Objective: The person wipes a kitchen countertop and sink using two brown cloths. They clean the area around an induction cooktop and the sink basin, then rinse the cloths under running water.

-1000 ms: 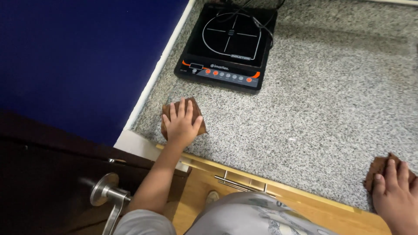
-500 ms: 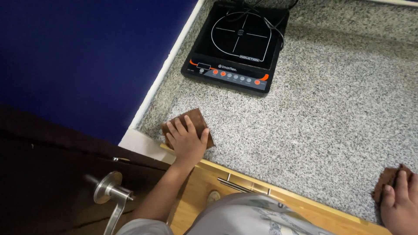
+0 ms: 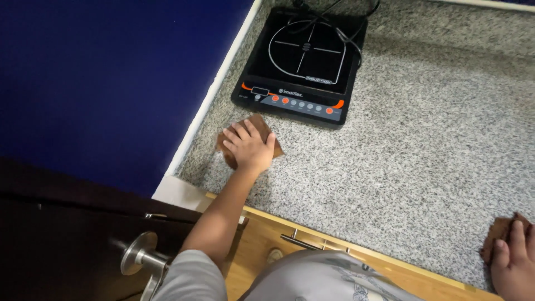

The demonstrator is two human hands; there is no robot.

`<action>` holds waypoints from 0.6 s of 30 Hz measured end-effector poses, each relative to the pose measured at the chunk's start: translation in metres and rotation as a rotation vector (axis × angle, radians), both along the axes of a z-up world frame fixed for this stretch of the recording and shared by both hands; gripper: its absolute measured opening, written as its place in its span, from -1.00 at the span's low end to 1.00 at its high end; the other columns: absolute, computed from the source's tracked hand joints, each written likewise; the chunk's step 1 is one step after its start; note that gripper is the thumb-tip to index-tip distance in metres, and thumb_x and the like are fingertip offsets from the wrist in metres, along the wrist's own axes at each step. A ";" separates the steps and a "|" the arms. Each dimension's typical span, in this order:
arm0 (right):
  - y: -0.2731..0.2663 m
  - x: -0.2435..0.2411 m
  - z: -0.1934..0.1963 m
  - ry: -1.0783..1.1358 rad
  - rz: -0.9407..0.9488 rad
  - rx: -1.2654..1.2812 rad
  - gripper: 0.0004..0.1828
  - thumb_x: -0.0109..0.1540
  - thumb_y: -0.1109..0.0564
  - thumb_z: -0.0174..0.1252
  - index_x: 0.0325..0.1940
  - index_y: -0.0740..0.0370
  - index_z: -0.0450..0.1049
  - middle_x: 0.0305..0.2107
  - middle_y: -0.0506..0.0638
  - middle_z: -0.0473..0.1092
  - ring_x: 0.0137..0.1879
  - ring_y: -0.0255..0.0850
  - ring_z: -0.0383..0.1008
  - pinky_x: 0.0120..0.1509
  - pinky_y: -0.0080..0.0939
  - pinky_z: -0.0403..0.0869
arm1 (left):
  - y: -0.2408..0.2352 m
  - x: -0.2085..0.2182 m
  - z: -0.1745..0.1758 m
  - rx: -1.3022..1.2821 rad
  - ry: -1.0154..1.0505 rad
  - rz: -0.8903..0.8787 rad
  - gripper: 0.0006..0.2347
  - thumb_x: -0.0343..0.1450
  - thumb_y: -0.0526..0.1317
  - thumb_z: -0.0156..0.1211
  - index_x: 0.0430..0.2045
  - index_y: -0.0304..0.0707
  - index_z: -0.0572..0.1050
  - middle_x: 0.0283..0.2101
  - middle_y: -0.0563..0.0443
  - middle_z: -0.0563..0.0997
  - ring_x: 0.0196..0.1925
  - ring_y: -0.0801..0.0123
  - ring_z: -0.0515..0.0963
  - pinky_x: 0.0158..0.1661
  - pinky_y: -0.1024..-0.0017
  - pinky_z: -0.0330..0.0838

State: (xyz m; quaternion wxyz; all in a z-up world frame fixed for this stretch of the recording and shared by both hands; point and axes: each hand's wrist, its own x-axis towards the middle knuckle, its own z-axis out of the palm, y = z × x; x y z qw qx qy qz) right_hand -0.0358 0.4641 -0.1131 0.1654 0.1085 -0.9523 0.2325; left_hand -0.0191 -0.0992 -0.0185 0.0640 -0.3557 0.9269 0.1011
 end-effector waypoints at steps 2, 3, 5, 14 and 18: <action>-0.013 0.004 0.024 -0.067 -0.034 0.036 -0.37 0.26 0.05 -0.23 0.40 0.34 0.03 0.31 0.49 -0.09 0.37 0.34 -0.13 0.38 0.12 -0.12 | -0.002 -0.010 0.000 0.009 0.027 -0.001 -0.29 0.37 0.23 -0.43 0.24 -0.40 -0.22 0.30 -0.48 -0.23 0.28 -0.46 -0.33 0.17 -0.22 -0.33; -0.019 0.008 0.035 -0.141 -0.063 0.070 -0.34 0.23 0.01 -0.24 0.41 0.25 0.00 0.30 0.46 -0.11 0.37 0.34 -0.16 0.36 0.15 -0.12 | -0.003 -0.015 -0.001 0.018 0.048 0.004 -0.29 0.37 0.22 -0.40 0.24 -0.43 -0.21 0.30 -0.48 -0.23 0.28 -0.47 -0.33 0.16 -0.24 -0.33; -0.021 0.009 0.041 -0.132 -0.068 0.123 -0.34 0.23 -0.03 -0.28 0.41 0.24 -0.01 0.30 0.44 -0.08 0.37 0.28 -0.12 0.38 0.15 -0.16 | -0.001 -0.021 -0.008 -0.023 0.074 0.013 -0.29 0.37 0.23 -0.40 0.23 -0.42 -0.19 0.29 -0.47 -0.20 0.28 -0.48 -0.30 0.15 -0.25 -0.30; -0.071 0.015 0.104 -0.601 -0.422 0.233 -0.35 0.16 -0.24 -0.47 0.37 -0.32 -0.20 0.37 -0.28 -0.30 0.45 0.00 -0.43 0.31 0.34 -0.27 | 0.034 -0.010 -0.009 -0.103 0.176 -0.110 -0.33 0.36 0.21 -0.43 0.22 -0.36 -0.08 0.29 -0.43 -0.11 0.29 -0.39 -0.23 0.12 -0.30 -0.26; -0.094 0.016 0.106 -0.661 -0.399 0.254 -0.35 0.15 -0.27 -0.42 0.35 -0.43 -0.24 0.37 -0.34 -0.37 0.47 0.01 -0.45 0.31 0.40 -0.35 | 0.100 0.017 0.020 -0.158 0.058 -0.419 -0.42 0.36 0.10 -0.54 0.23 -0.26 -0.09 0.30 -0.33 -0.07 0.31 -0.26 -0.12 0.16 -0.20 -0.17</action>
